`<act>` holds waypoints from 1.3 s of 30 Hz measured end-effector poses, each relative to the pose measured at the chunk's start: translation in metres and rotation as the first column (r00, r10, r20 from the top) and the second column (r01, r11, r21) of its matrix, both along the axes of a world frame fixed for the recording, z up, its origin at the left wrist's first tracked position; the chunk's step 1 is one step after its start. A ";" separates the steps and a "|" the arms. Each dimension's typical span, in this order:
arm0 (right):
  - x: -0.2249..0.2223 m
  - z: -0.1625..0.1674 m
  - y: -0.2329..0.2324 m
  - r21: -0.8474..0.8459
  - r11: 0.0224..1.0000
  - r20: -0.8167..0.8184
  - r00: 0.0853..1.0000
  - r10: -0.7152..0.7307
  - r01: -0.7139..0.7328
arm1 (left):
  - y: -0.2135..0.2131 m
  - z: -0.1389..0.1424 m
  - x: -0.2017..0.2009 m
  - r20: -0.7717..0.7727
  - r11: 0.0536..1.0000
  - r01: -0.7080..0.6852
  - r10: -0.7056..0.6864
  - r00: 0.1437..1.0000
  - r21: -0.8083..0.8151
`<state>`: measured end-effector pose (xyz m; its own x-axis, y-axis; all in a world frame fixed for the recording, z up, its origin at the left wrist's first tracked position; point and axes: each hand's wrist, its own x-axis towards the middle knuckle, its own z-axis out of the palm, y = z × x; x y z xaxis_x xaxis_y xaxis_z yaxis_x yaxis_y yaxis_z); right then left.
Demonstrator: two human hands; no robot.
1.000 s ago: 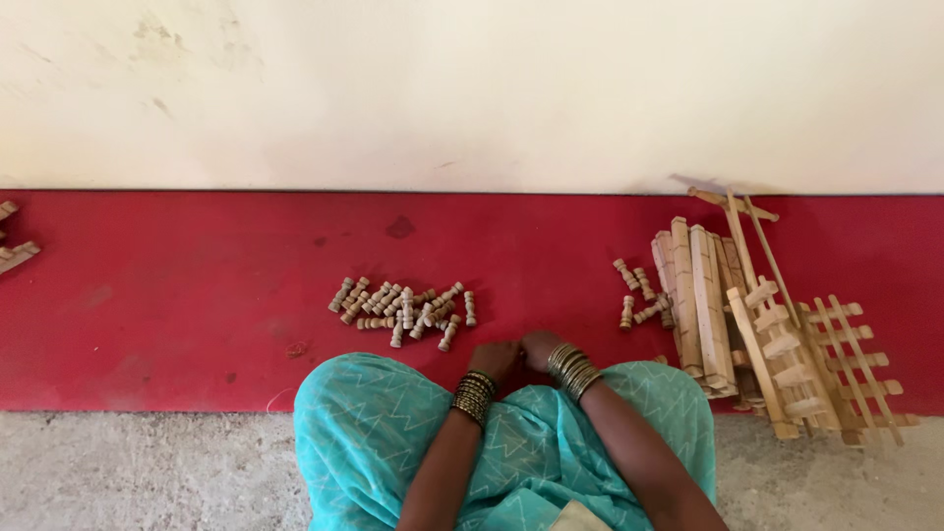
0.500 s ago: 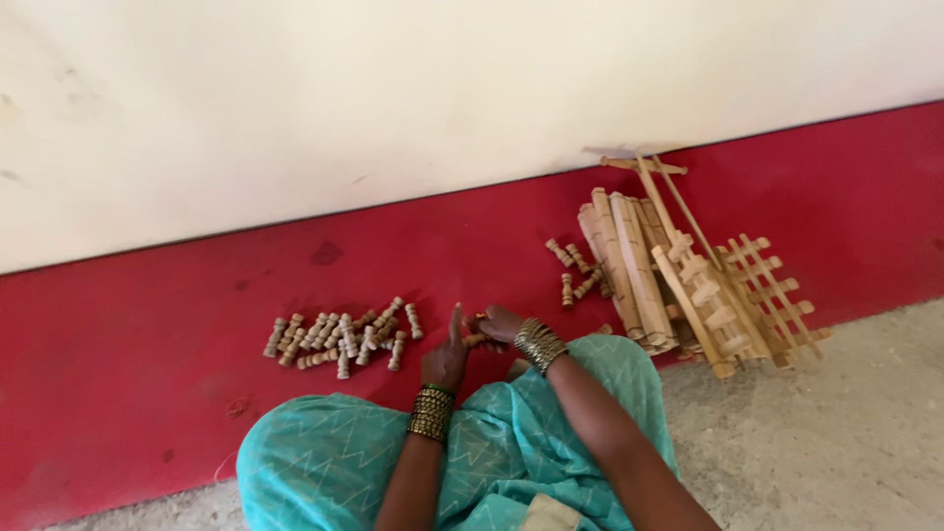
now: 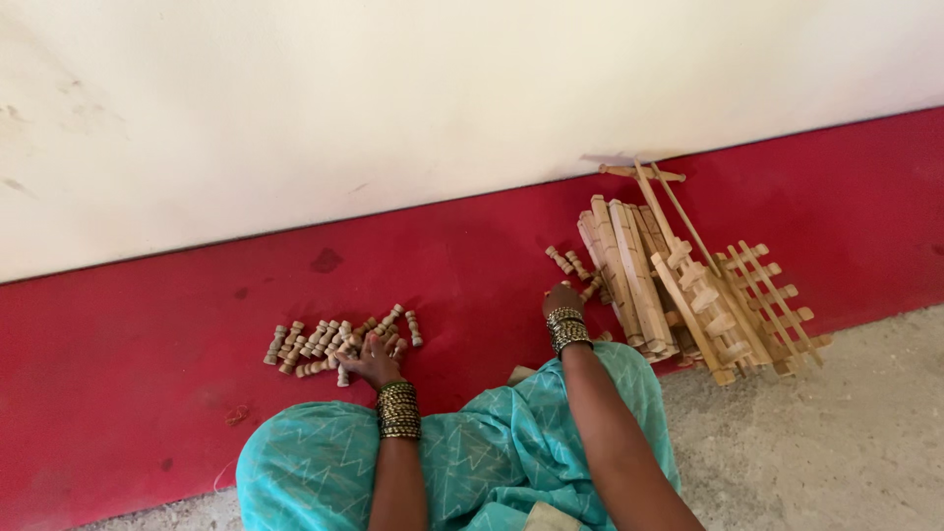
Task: The person sits on the floor and handles small wooden dowel-like pieces, arranging them into piles. Then the person picks up a small wooden frame and inserts the dowels into its slots, assembling the structure.
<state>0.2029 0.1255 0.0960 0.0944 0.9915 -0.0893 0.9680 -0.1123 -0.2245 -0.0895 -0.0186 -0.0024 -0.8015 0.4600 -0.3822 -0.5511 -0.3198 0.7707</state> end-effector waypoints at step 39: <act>-0.083 -0.031 -0.081 -0.134 0.502 0.108 0.491 0.865 -0.855 | 0.002 -0.012 0.085 -0.349 0.253 0.313 -0.887 -0.303 -0.915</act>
<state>0.1197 0.0446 0.0651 -0.7858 0.5814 -0.2112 0.6092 0.7865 -0.1016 -0.0043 -0.0169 -0.0142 0.0430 0.9750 -0.2182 0.7604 0.1097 0.6401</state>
